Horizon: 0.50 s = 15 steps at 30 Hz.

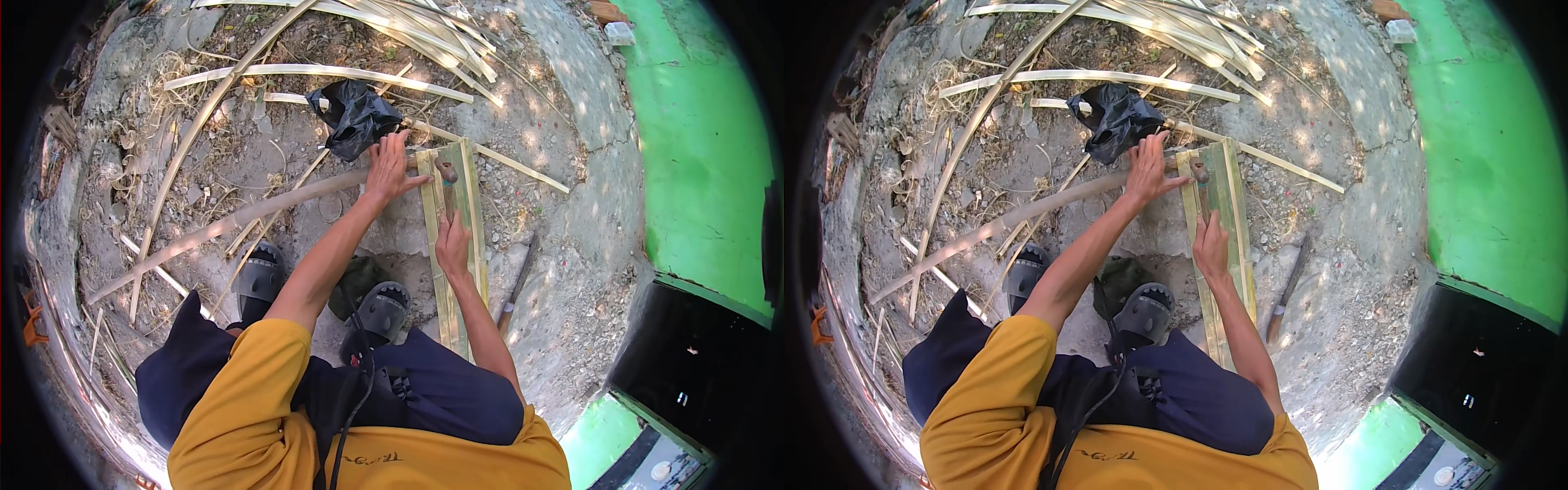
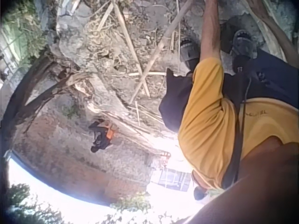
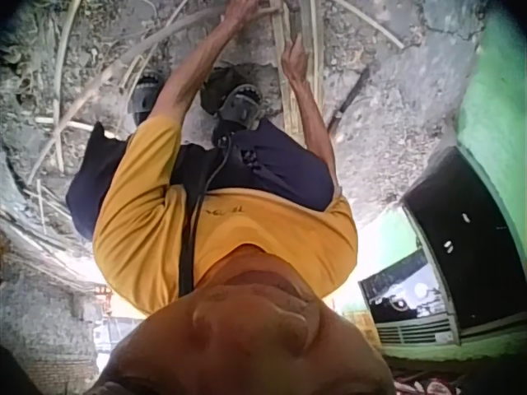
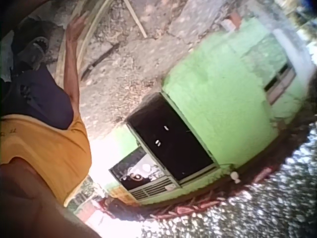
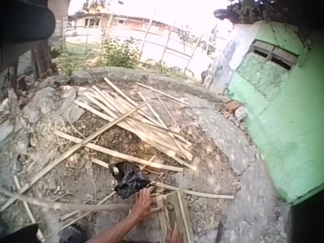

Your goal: The person joins bamboo slats to a wooden frame using a hammer and small nails by hand, positioning the slats and driving nails through them into the frame.

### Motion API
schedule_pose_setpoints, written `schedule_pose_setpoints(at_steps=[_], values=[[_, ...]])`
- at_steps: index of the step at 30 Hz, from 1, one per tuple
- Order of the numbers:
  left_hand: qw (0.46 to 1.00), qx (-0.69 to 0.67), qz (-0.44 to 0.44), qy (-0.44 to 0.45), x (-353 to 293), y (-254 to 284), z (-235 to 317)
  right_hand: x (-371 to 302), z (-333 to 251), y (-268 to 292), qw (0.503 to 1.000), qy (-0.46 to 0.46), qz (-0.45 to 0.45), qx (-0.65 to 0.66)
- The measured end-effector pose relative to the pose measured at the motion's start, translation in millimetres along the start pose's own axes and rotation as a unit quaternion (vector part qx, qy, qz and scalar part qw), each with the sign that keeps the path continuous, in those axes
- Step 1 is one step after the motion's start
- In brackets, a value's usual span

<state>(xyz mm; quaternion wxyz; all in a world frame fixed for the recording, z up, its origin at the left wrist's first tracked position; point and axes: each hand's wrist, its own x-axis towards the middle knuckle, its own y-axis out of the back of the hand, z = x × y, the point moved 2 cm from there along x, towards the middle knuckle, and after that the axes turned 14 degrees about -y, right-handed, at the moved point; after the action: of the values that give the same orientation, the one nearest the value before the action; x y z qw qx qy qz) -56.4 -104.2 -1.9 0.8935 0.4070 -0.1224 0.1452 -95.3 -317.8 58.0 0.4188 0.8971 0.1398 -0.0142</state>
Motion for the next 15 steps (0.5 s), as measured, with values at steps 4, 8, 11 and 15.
schedule_pose_setpoints(at_steps=[4,8,11,15], values=[[1.0,0.006,-0.012,-0.01,5.1,-4.1,8.8,14.0,14.4,-0.8,0.998,-0.007,-0.027,-0.051],[1.0,0.014,-0.011,0.003,-4.1,-3.0,1.1,16.8,-7.9,7.3,0.999,-0.017,-0.023,-0.031],[1.0,0.004,-0.012,0.006,-1.9,-3.0,1.0,4.8,-30.4,26.5,0.99,0.035,0.077,0.109],[1.0,0.012,0.003,-0.013,8.4,-5.4,4.9,23.2,9.8,1.1,0.996,-0.016,-0.041,-0.083]])
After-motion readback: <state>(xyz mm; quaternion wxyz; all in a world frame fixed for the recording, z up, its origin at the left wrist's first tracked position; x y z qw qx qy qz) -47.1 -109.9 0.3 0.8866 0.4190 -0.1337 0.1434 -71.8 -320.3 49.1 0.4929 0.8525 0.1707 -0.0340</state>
